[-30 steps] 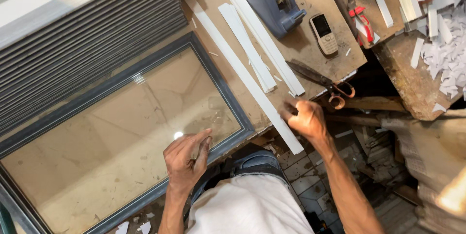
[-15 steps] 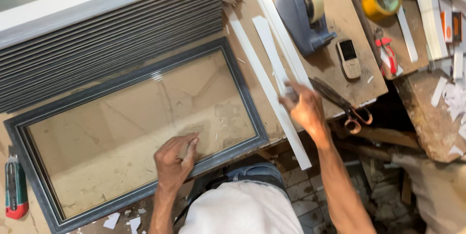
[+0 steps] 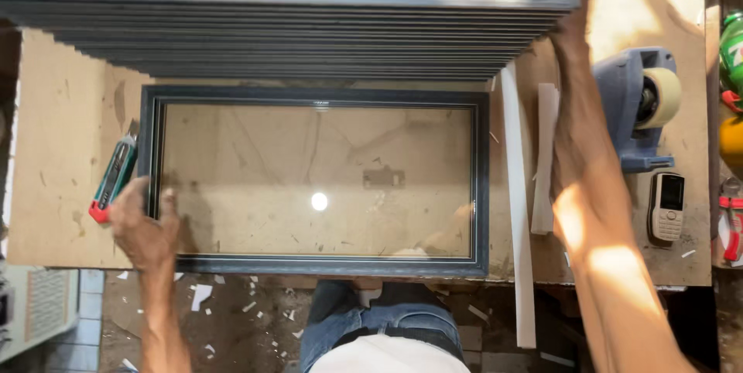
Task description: The person assembles picture frames by placing white strips along the inner edges of black frames. They use scissors to cut the strips to length and a utility knife to trim excess material. The person repeatedly stacks completed frames and moves to the next one.
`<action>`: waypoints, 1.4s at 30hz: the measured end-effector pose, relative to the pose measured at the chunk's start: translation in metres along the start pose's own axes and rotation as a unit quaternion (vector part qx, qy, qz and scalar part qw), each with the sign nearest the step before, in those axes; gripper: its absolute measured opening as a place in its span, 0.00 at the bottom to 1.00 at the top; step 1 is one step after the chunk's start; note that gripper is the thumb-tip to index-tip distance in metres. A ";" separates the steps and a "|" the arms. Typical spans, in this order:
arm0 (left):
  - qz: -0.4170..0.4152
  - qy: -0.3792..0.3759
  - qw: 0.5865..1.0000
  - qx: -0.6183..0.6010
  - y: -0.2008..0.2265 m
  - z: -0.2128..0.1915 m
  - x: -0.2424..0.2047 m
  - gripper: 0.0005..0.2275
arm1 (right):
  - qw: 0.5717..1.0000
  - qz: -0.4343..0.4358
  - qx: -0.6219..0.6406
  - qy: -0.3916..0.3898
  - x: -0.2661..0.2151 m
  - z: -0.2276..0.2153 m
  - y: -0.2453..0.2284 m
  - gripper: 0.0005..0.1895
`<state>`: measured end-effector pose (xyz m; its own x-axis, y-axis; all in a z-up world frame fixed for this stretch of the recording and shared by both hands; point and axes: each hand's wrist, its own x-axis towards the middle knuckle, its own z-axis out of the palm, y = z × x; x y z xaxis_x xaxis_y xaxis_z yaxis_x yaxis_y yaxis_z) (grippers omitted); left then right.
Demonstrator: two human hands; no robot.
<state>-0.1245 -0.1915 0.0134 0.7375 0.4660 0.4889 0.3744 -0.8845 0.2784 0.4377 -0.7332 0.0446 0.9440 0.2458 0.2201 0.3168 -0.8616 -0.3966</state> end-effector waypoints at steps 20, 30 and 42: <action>-0.097 -0.074 0.973 -0.198 -0.068 0.031 0.018 0.21 | 0.951 -0.265 -0.028 -0.154 -0.238 0.054 -0.188 0.45; -0.136 -0.121 0.919 -0.350 -0.082 0.018 0.000 0.30 | 0.864 -0.393 0.030 -0.312 -0.252 0.237 -0.501 0.52; -0.145 -0.161 0.933 -0.287 -0.068 0.014 0.018 0.30 | 0.890 -0.389 0.022 -0.237 -0.436 0.130 -0.482 0.48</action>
<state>-0.1289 -0.1238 -0.0085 0.8173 0.5712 0.0753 0.2905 -0.5214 0.8024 -0.1151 -0.3673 0.0244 0.3667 0.9292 0.0470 0.8848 -0.3327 -0.3261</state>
